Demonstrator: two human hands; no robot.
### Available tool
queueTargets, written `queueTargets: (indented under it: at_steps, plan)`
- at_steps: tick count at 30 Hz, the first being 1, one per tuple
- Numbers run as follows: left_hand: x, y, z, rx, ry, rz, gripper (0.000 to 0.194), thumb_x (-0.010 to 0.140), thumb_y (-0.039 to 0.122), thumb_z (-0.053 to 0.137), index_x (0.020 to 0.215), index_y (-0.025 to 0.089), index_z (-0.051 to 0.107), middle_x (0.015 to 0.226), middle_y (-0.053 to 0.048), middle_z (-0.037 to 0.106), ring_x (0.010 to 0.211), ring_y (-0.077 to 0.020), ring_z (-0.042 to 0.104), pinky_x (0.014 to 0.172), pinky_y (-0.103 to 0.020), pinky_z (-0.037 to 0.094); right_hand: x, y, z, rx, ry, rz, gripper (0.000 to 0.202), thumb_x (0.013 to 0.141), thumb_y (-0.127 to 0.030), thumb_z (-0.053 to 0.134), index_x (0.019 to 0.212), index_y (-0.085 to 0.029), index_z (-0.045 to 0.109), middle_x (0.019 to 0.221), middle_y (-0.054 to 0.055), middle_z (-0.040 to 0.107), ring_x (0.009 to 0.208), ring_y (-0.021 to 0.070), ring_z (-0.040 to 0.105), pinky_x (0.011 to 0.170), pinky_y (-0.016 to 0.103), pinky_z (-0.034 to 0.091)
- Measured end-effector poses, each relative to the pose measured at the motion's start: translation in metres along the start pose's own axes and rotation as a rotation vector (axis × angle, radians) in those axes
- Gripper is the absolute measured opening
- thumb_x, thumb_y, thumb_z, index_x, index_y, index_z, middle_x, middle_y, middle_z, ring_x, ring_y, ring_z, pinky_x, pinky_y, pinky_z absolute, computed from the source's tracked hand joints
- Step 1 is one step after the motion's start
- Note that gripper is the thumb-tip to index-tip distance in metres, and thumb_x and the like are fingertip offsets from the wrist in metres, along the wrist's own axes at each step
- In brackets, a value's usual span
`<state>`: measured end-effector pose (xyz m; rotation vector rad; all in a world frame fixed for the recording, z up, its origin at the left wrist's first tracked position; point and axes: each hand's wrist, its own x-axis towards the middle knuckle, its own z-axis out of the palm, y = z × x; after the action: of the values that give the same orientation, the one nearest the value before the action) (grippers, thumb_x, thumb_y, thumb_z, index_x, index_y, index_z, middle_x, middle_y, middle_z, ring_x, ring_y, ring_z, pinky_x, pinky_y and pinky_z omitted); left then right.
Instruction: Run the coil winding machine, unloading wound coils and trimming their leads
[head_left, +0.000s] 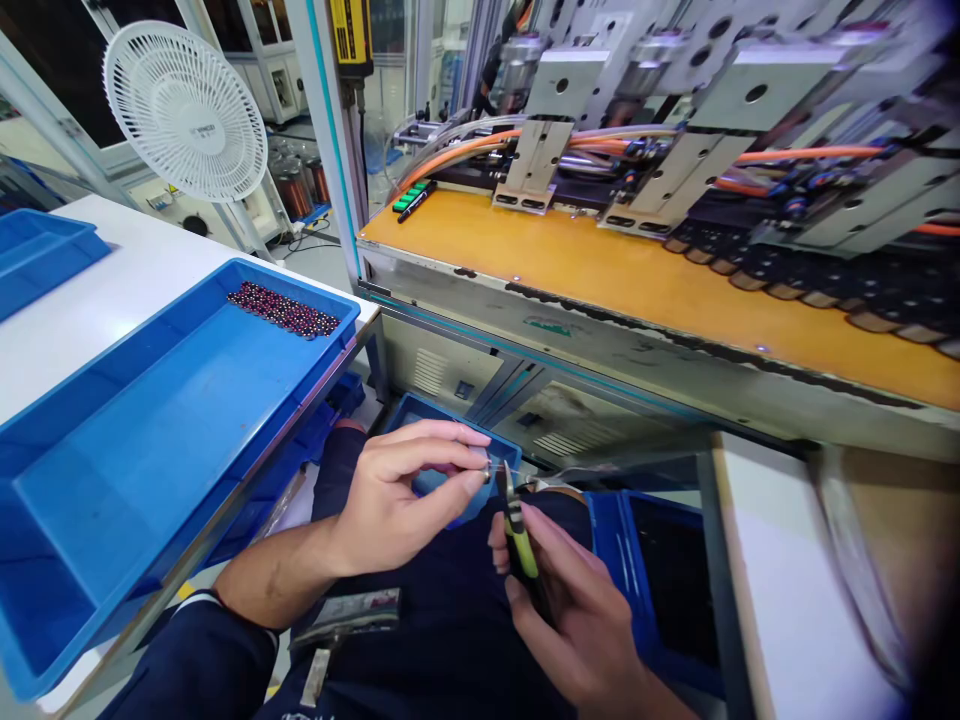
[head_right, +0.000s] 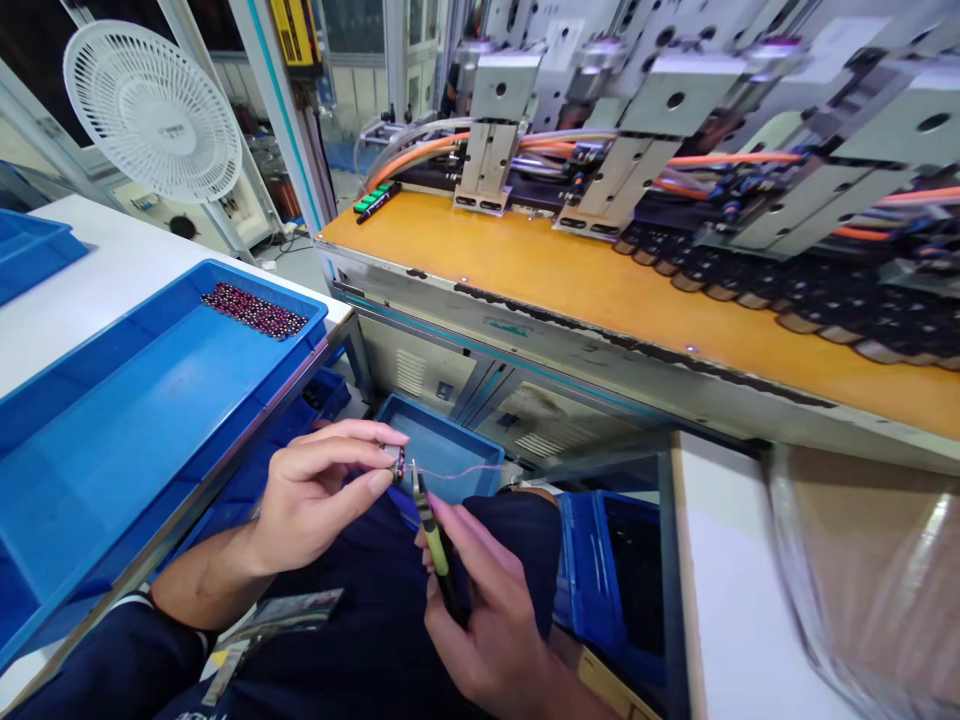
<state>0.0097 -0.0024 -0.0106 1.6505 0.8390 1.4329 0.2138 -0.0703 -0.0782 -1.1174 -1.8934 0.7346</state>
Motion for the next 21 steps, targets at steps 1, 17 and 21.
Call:
queueTargets:
  at_steps: [1,17,21]
  plan:
    - [0.0,0.0,0.0,-0.003,0.001,0.0,0.019,0.078,0.005,0.069,0.093,0.014,0.074,0.103,-0.014,0.074,0.089,-0.019,0.071,0.076,-0.028,0.058,-0.001,0.0,0.001,0.038,-0.001,0.001,0.064,0.085,-0.011,0.055,0.146,-0.021,0.041,0.112,0.011,0.067,0.099,0.0214,0.067,0.098,0.037,0.053]
    - [-0.002,-0.017,-0.01,-0.065,-0.056,0.209,0.052,0.071,-0.001,0.074,0.112,0.022,0.054,0.11,-0.009,0.064,0.1,-0.021,0.067,0.087,-0.037,0.059,-0.008,-0.022,-0.042,0.532,-0.278,0.442,0.068,0.089,-0.006,0.047,0.143,-0.046,0.037,0.125,0.003,0.058,0.105,0.0153,0.064,0.1,0.033,0.049]
    - [-0.004,-0.02,-0.011,-0.024,-0.095,0.26,0.065,0.071,-0.003,0.073,0.125,0.023,0.048,0.106,-0.009,0.067,0.1,-0.0216,0.068,0.088,-0.038,0.06,-0.012,-0.03,-0.047,0.582,-0.304,0.473,0.075,0.083,0.0,0.046,0.142,-0.047,0.039,0.122,0.003,0.06,0.103,0.0158,0.065,0.101,0.034,0.048]
